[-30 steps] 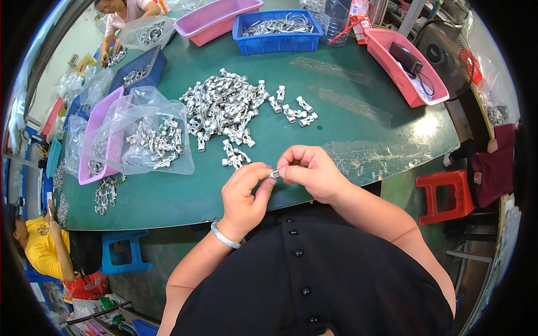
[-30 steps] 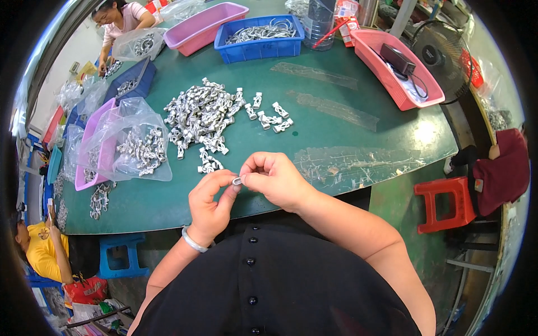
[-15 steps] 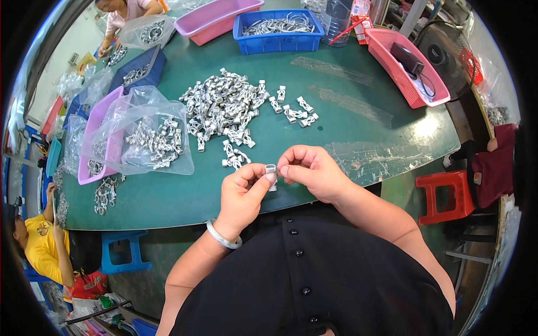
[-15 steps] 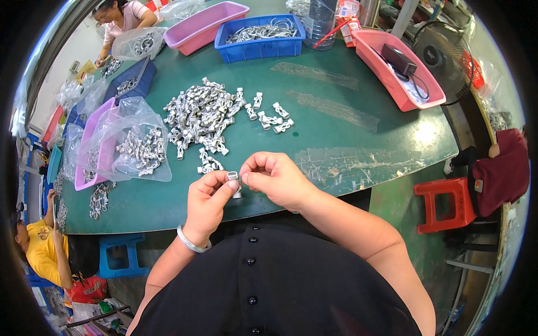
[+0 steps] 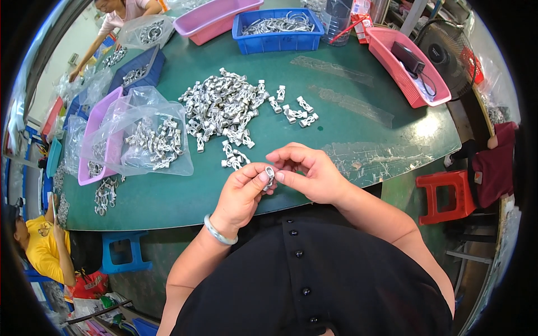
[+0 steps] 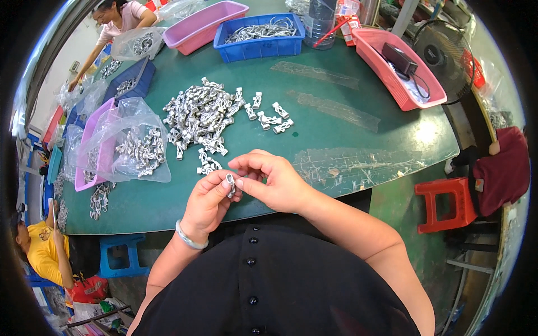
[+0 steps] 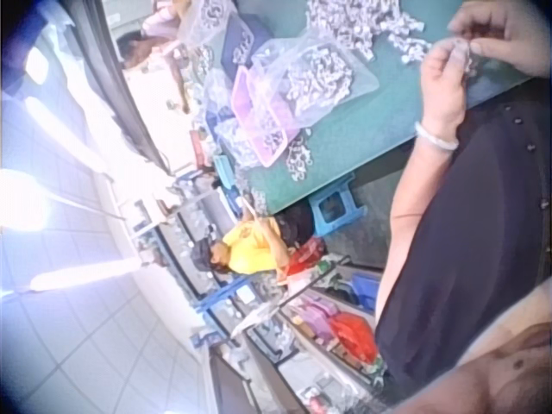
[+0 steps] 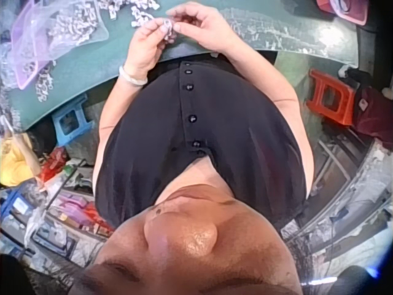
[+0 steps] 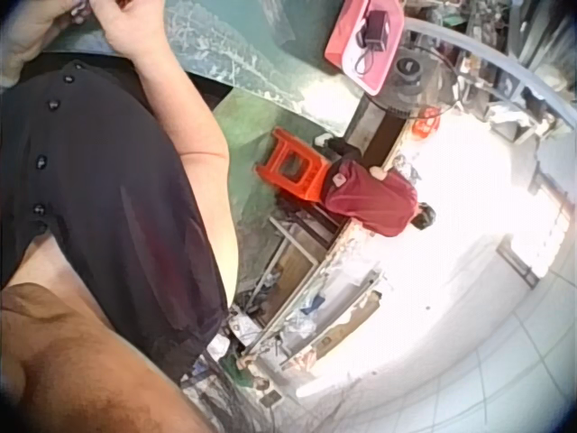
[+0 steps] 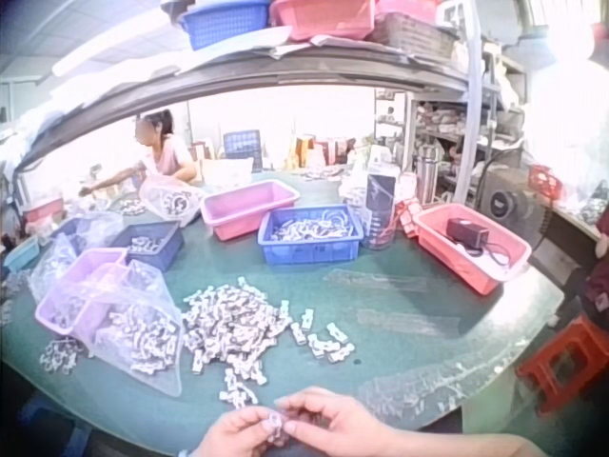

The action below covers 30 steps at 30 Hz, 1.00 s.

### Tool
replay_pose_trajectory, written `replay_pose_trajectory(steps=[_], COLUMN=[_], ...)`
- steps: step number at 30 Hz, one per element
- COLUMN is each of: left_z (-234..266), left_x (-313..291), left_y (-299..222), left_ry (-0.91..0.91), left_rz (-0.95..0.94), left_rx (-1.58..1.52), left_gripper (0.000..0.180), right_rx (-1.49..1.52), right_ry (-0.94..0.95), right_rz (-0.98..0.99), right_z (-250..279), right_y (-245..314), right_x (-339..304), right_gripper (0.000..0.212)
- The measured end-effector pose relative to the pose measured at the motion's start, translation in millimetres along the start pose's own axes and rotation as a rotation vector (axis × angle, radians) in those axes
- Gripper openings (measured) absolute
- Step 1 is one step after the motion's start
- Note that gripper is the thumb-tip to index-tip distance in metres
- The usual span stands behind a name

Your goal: The person assembles small metal fasteners by picking up components from a pile on the workbench and connecting the pieces together by hand.

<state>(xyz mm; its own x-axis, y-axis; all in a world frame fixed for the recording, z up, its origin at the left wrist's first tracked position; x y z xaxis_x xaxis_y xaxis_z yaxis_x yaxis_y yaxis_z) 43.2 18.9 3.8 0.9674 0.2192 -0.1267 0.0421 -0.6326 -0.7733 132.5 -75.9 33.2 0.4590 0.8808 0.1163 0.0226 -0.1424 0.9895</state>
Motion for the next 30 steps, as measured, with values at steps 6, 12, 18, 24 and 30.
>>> replay_pose_trajectory(steps=[6, 12, 18, 24, 30], left_z=[0, -1, -1, 1, 6], left_x=[3, 3, 2, 2, 6], left_y=[5, 9, 7, 0, -13], left_ry=[0.117, 0.154, 0.205, 0.183, 0.202], left_rz=[0.123, 0.207, 0.228, 0.173, 0.070], left_rx=[-0.237, -0.375, -0.344, -0.153, 0.210], left_gripper=[0.013, 0.013, 0.014, 0.013, 0.014], right_rx=[-0.232, -0.251, -0.274, -0.269, -0.275], right_ry=[0.065, 0.049, 0.041, 0.037, 0.056], right_rz=[0.169, 0.120, 0.136, 0.197, 0.206], right_z=[-2, -3, -4, -5, -6], right_y=[14, 12, 14, 17, 18], right_x=[1, 1, -1, -1, 0], right_gripper=[0.021, 0.018, 0.015, 0.014, 0.012])
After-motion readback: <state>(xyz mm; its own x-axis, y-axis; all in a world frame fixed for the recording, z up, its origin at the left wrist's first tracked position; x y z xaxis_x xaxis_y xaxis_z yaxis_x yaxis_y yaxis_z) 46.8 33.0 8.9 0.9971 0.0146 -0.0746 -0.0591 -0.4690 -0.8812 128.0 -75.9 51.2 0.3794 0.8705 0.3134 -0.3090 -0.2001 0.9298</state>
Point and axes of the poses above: each hand's wrist, its own x-axis towards the middle knuckle, its own z-axis out of the back of the hand, y = z × x, the point moved 5 cm from there along x, towards the middle knuckle, and after that the axes turned 3 degrees about -x, right-handed, at the moved point
